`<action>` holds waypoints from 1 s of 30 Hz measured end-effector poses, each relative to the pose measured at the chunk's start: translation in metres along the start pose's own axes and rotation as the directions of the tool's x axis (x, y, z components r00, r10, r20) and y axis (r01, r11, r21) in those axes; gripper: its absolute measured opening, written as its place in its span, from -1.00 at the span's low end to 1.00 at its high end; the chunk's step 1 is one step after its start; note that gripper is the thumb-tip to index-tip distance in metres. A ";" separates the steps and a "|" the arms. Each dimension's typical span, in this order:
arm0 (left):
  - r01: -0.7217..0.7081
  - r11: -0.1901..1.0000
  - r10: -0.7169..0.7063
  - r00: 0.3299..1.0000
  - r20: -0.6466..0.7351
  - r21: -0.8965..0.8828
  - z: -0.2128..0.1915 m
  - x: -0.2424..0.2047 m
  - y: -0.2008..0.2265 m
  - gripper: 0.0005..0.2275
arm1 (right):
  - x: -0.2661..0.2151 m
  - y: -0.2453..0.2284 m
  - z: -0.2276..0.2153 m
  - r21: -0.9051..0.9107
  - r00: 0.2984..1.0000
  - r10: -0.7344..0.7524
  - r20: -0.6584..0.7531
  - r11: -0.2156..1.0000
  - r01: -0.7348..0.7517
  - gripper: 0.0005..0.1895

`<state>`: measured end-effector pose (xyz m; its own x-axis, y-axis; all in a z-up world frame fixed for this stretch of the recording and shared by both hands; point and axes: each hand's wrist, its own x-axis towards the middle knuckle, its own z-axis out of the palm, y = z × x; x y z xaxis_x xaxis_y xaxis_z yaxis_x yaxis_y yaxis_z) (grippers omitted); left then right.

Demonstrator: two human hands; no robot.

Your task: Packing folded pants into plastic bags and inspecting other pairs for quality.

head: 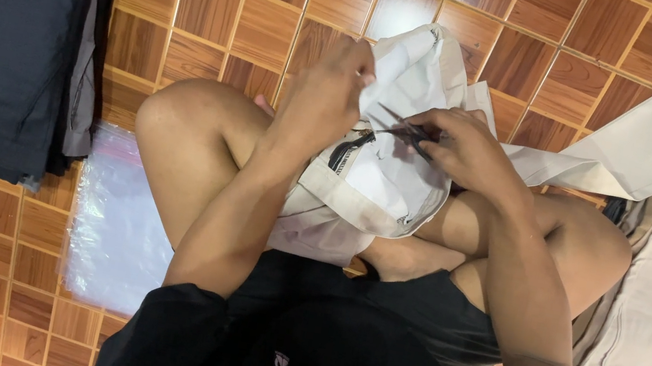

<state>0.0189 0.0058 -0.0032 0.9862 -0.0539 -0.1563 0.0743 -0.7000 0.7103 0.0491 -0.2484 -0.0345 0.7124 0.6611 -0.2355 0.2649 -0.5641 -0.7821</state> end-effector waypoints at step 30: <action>0.171 0.912 -0.173 0.984 0.027 -0.373 0.013 0.031 -0.015 -0.41 | 0.154 0.144 -0.152 -0.067 0.651 0.011 -0.759 0.993 -0.095 -0.83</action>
<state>0.0463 0.0058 -0.0275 0.9541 0.0489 -0.2956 0.2913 -0.3821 0.8770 0.2955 -0.3031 -0.0958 0.9600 0.0487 0.2756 0.2387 -0.6565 -0.7155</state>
